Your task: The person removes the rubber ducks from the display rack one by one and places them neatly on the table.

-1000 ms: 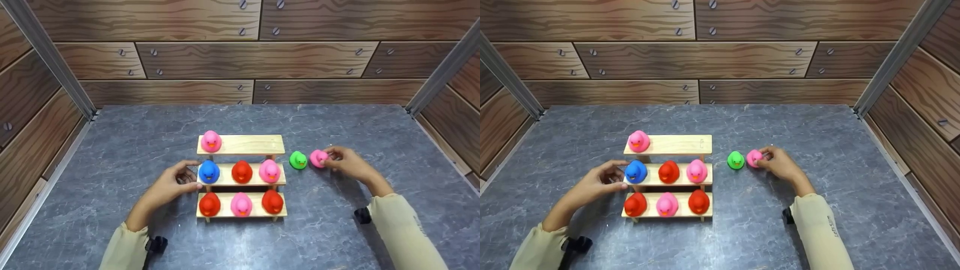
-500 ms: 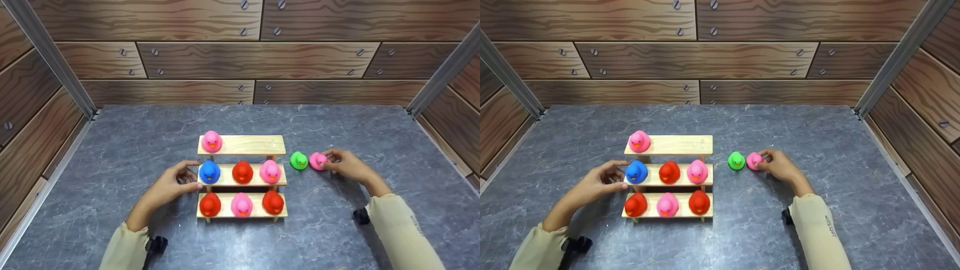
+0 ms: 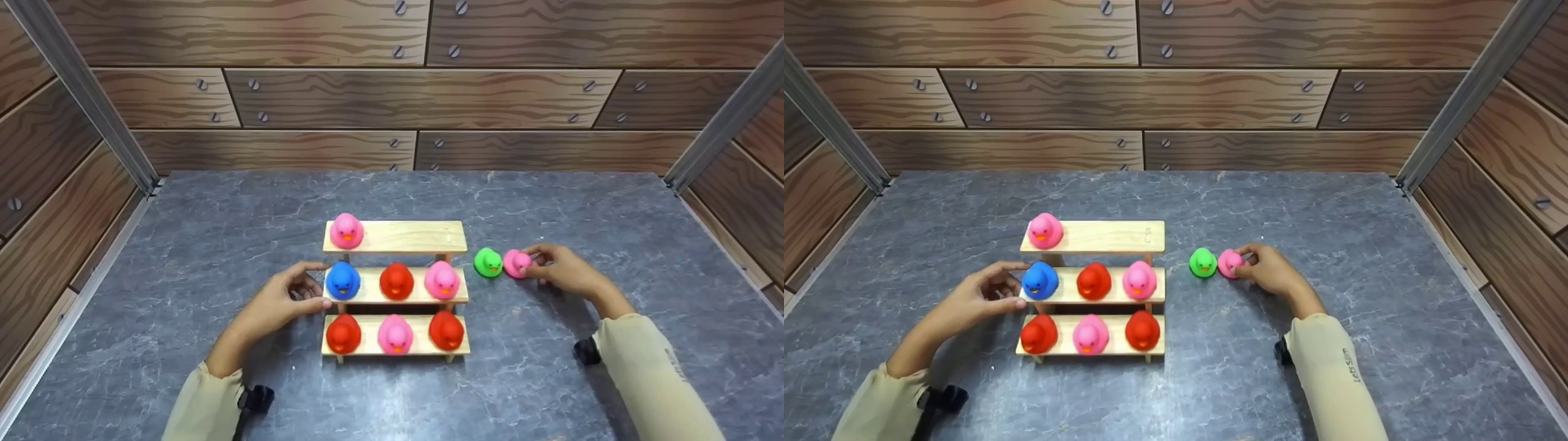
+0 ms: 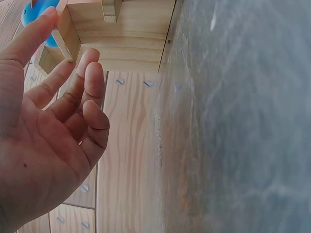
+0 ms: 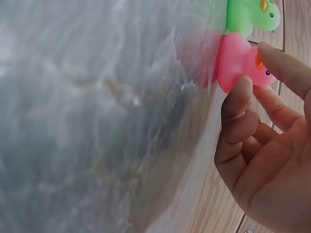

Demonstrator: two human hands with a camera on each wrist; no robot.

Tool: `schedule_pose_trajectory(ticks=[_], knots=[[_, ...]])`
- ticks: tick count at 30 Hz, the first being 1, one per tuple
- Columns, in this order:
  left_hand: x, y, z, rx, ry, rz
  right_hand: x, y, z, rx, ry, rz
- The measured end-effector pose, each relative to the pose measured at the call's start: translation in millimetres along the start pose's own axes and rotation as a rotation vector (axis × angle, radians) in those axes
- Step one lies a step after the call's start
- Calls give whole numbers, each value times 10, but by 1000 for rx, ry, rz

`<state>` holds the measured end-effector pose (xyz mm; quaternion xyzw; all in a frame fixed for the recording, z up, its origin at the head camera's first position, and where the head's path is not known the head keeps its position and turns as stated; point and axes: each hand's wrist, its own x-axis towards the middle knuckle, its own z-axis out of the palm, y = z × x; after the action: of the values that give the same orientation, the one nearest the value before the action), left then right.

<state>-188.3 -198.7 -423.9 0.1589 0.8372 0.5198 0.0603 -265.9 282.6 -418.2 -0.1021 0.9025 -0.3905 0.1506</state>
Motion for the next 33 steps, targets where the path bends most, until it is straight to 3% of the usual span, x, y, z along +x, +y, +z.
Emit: schedule_pose_trajectory(ticks=[14,23,33], knots=[[4,3,-1,-1,0,10,-14,18,-5,22,-5,1],[-3,-4,20,-17,3,11,-94,30,-44,33,62,19],[-6,-8,8,-14,7,20,-184,-127,-66,124,101,14]])
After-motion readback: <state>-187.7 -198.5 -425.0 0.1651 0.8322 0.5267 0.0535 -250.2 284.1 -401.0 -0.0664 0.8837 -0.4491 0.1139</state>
